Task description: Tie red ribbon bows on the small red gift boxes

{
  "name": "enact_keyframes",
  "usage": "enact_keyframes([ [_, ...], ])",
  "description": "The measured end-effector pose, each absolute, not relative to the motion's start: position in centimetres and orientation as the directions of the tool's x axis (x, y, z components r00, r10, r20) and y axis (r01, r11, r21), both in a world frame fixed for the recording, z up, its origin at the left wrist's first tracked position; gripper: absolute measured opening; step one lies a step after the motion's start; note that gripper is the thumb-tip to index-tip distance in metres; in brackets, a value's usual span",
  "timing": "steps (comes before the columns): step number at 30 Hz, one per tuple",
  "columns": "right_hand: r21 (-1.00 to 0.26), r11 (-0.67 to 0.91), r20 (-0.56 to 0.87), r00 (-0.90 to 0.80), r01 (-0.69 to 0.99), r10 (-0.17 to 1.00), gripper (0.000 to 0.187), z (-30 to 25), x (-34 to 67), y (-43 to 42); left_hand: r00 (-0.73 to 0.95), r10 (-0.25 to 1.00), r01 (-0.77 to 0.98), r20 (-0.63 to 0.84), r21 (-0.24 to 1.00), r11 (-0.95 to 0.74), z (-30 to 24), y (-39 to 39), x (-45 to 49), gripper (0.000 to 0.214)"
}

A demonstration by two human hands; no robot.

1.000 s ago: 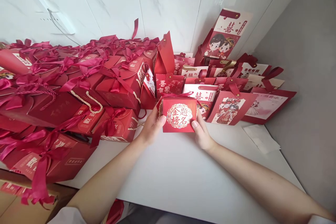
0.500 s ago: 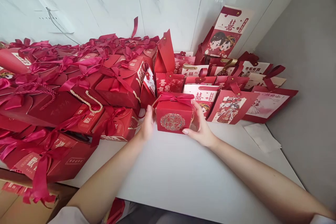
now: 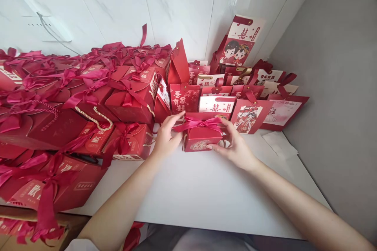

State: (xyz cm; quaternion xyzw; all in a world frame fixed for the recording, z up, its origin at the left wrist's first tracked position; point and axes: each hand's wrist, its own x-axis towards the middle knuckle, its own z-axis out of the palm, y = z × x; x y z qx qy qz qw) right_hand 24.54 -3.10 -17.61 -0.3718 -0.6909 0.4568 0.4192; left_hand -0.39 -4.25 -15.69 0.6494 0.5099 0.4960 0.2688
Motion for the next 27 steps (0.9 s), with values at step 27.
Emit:
enact_keyframes([
  [27,-0.978,-0.184,-0.210,-0.550,0.102,0.809,0.047,-15.3,31.4,-0.8,0.036,0.963,-0.116,-0.266,0.956,0.268,-15.3,-3.9,0.4,0.024],
])
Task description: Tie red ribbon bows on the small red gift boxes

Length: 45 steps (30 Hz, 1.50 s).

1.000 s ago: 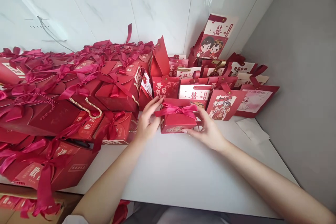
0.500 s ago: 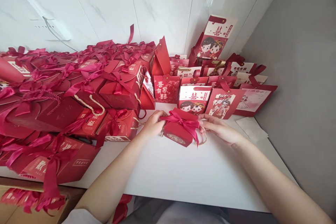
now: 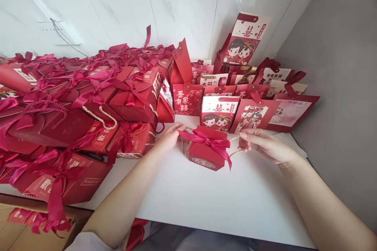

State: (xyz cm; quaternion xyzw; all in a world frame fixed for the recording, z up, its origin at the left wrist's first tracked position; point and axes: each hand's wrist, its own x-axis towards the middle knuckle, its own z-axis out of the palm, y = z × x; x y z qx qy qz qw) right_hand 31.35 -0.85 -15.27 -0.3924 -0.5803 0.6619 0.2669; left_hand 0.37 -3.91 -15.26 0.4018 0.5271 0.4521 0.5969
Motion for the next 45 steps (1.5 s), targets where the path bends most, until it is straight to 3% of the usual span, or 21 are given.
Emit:
enact_keyframes([
  [4,-0.962,-0.257,-0.190,-0.442,-0.095,0.877,0.048,-14.7,31.8,-0.9,0.039,0.954,-0.308,-0.299,0.904,0.296,-14.0,-4.0,-0.5,0.027],
  [8,-0.955,-0.257,-0.197,-0.333,-0.148,0.922,0.044,-14.3,32.6,-0.7,0.054,0.968,-0.612,-0.247,0.758,0.227,-12.5,-4.4,-1.2,0.019],
  [10,-0.956,-0.240,-0.186,-0.285,-0.170,0.940,0.040,-14.1,33.0,-0.7,0.049,0.973,-0.677,-0.228,0.709,0.200,-12.1,-4.5,-1.3,0.017],
  [20,-0.978,-0.169,-0.164,-0.049,-0.125,0.985,0.038,-12.0,34.7,-1.2,-0.119,0.951,-0.614,-0.286,0.774,0.156,-12.3,-3.9,-1.0,0.018],
  [27,-0.981,-0.189,-0.186,-0.062,-0.040,0.981,0.042,-13.0,35.3,-0.9,-0.159,0.961,-0.551,-0.227,0.828,0.104,-12.0,-4.2,-1.2,0.020],
  [31,-0.943,-0.188,-0.255,-0.236,0.274,0.938,0.040,-13.8,34.4,-0.9,-0.275,0.947,-0.347,-0.167,0.936,0.064,-12.9,-3.9,-1.6,0.016],
  [34,-0.843,-0.001,-0.135,-0.211,0.538,0.968,0.040,-14.0,33.2,-1.3,-0.341,0.940,0.131,0.008,0.991,0.039,-13.8,-3.8,-1.5,0.015],
  [36,-0.792,0.133,0.010,-0.204,0.596,0.979,0.038,-14.1,32.4,-1.6,-0.198,0.967,0.410,0.159,0.910,-0.066,-14.1,-4.1,-1.3,0.029],
  [37,-0.789,0.203,0.068,-0.246,0.580,0.967,0.037,-14.2,31.9,-1.8,-0.068,0.981,0.468,0.182,0.874,-0.130,-14.1,-4.3,-1.2,0.038],
  [39,-0.807,0.342,0.146,-0.398,0.481,0.906,0.046,-14.6,31.1,-2.3,0.197,0.975,0.465,0.105,0.865,-0.187,-14.2,-4.8,-0.9,0.063],
  [42,-0.814,0.457,0.182,-0.590,0.358,0.787,0.093,-15.8,29.8,-2.9,0.398,0.916,0.440,-0.042,0.885,-0.151,-14.9,-5.3,-0.2,0.107],
  [45,-0.812,0.462,0.167,-0.617,0.356,0.769,0.112,-17.4,28.6,-3.2,0.452,0.892,0.415,0.009,0.883,-0.219,-16.0,-5.2,0.3,0.111],
])
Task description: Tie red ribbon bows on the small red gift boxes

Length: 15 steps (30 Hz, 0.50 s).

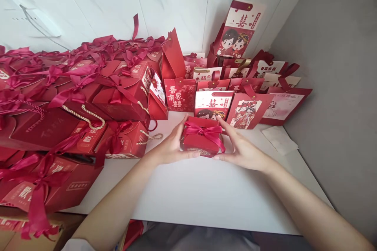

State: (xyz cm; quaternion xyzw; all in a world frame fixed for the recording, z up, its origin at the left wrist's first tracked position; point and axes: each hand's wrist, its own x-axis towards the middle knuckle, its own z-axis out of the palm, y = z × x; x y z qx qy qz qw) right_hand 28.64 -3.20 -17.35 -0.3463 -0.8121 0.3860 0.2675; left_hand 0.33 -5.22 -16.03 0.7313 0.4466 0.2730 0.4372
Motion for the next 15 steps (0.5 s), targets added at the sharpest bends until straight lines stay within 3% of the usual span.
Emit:
enact_keyframes([
  [3,-0.856,0.417,0.162,-0.607,0.306,0.778,0.110,-18.5,28.0,-3.3,0.478,0.876,0.391,0.060,0.879,-0.273,-16.6,-5.1,0.7,0.095],
  [6,-0.870,0.412,0.178,-0.607,0.271,0.775,0.111,-18.9,27.8,-3.2,0.480,0.875,0.395,0.070,0.873,-0.287,-16.4,-5.1,0.8,0.092],
  [15,-0.815,0.504,0.259,-0.596,0.288,0.760,0.113,-19.0,28.1,-2.9,0.464,0.883,0.448,0.070,0.841,-0.302,-15.4,-5.3,0.6,0.112],
])
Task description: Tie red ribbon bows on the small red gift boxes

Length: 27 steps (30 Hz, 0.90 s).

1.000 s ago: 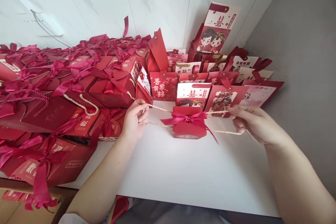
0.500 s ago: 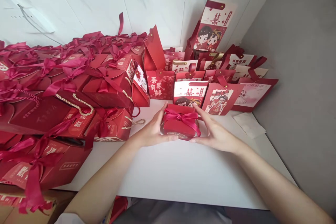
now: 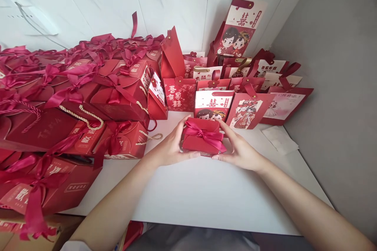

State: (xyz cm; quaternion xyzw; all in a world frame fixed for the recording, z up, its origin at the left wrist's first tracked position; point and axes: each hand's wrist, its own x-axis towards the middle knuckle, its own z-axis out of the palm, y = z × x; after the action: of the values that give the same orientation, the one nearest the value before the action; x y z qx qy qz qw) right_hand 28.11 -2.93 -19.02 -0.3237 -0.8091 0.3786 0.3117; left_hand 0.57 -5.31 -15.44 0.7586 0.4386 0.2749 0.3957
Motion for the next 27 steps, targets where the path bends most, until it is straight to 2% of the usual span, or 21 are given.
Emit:
enact_keyframes([
  [6,-0.752,0.598,0.371,-0.572,0.278,0.732,0.115,-18.8,28.1,-3.0,0.422,0.882,0.437,0.210,0.806,-0.401,-14.9,-5.4,0.6,0.116],
  [11,-0.746,0.622,0.426,-0.548,0.236,0.719,0.113,-18.2,28.0,-3.2,0.432,0.853,0.415,0.291,0.776,-0.475,-14.5,-5.4,0.3,0.119],
  [14,-0.808,0.563,0.415,-0.508,0.177,0.755,0.114,-17.9,27.9,-3.5,0.426,0.860,0.383,0.281,0.805,-0.453,-14.6,-5.4,0.5,0.123],
  [16,-0.859,0.500,0.394,-0.478,0.113,0.785,0.109,-17.9,27.7,-3.8,0.414,0.874,0.306,0.253,0.866,-0.396,-14.9,-5.5,0.9,0.123],
  [21,-0.943,0.330,0.276,-0.460,0.039,0.844,0.086,-18.6,27.1,-4.2,0.275,0.937,0.055,0.215,0.970,-0.239,-15.6,-5.4,2.0,0.100],
  [27,-0.966,0.253,0.204,-0.441,0.055,0.874,0.092,-19.7,25.8,-4.1,0.093,0.969,0.010,0.231,0.973,-0.232,-15.6,-4.9,2.1,0.086],
])
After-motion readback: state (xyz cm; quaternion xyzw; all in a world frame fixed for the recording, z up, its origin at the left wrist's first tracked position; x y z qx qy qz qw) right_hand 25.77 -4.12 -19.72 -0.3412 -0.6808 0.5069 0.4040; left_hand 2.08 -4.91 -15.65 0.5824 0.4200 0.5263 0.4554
